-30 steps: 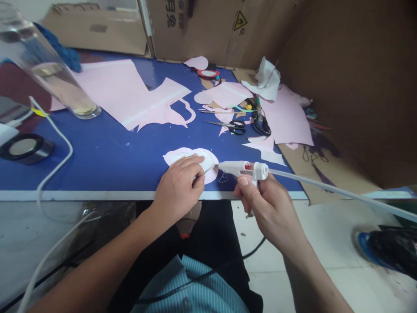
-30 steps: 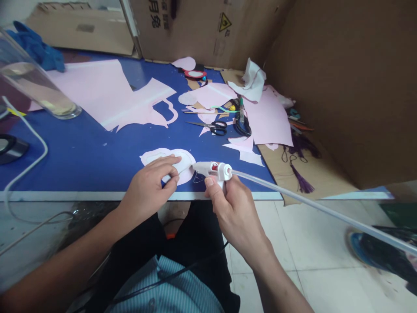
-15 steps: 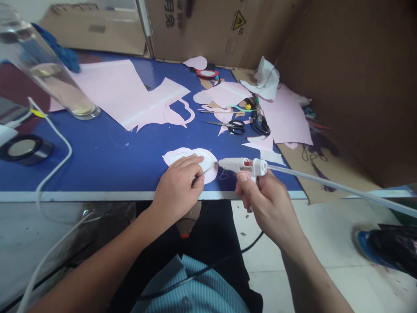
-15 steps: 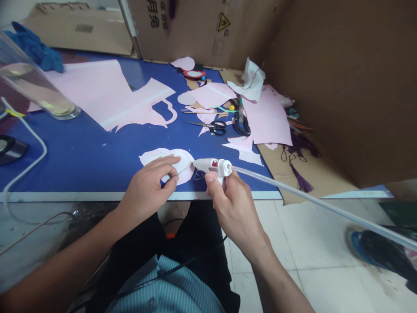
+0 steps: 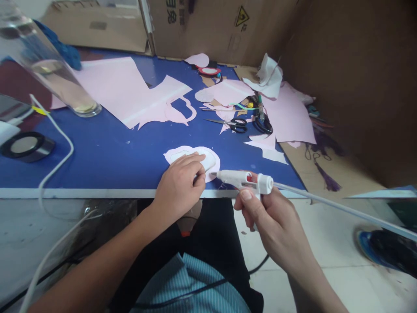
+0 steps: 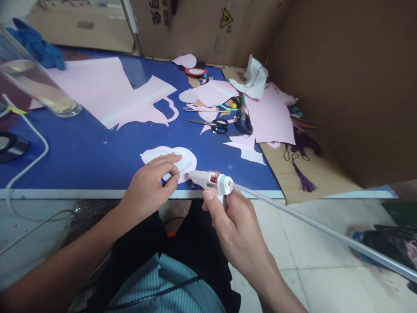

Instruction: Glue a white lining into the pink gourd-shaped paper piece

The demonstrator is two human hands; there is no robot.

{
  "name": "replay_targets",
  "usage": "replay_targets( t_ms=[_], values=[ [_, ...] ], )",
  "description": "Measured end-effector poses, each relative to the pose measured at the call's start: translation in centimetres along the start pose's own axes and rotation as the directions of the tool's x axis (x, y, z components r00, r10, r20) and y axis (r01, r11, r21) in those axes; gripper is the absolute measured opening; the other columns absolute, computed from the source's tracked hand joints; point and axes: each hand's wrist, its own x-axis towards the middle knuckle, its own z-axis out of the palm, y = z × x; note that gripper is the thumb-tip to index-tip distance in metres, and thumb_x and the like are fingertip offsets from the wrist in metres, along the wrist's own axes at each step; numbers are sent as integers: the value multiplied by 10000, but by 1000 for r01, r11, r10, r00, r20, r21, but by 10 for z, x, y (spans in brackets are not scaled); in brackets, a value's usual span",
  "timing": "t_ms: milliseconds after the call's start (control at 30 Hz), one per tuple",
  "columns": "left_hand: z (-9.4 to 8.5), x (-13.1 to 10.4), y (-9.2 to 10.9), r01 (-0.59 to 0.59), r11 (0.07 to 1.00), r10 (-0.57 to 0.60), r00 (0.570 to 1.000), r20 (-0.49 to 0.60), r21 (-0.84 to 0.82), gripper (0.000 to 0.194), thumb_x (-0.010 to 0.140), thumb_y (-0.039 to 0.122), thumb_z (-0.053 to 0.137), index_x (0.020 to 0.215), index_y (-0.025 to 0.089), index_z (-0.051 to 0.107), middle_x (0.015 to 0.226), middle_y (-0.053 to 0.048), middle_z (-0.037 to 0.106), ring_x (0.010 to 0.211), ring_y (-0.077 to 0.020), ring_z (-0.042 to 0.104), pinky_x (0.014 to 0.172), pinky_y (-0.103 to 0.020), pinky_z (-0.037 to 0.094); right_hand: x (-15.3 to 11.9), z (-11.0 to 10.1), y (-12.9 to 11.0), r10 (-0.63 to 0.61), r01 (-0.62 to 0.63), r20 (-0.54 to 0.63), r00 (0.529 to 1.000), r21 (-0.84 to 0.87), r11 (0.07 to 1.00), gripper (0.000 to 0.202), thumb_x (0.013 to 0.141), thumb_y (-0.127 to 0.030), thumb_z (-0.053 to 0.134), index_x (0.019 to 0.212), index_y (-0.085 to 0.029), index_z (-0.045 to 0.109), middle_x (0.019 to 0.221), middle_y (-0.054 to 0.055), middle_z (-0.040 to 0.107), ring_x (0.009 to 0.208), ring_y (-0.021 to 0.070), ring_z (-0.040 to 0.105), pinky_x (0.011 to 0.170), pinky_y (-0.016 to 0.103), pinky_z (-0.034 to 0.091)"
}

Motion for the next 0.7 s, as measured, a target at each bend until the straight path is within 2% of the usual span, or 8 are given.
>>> replay_targets(
  t_ms=[300, 700],
  values=[
    [0, 1, 0, 5, 1000, -4, 1000, 6, -10, 254, 887, 0, 600, 811, 243, 613, 1382, -100, 798, 1394, -286, 704, 1257, -531, 514, 2, 4, 3, -42, 43, 19, 999, -61, 997, 488, 1102, -638, 558, 839, -242, 667, 683, 9, 633, 654, 191, 602, 623, 328, 462],
    [2, 0, -2, -23, 1000, 23, 1000, -11, -10, 246, 881, -8, 601, 813, 227, 620, 1365, -113, 805, 1379, -288, 714, 1243, -524, 522, 2, 4, -3, -88, 89, 14, 996, -122, 989, 460, 1127, -590, 536, 839, -243, 625, 615, -30, 566, 591, 170, 549, 615, 310, 445]
  ],
)
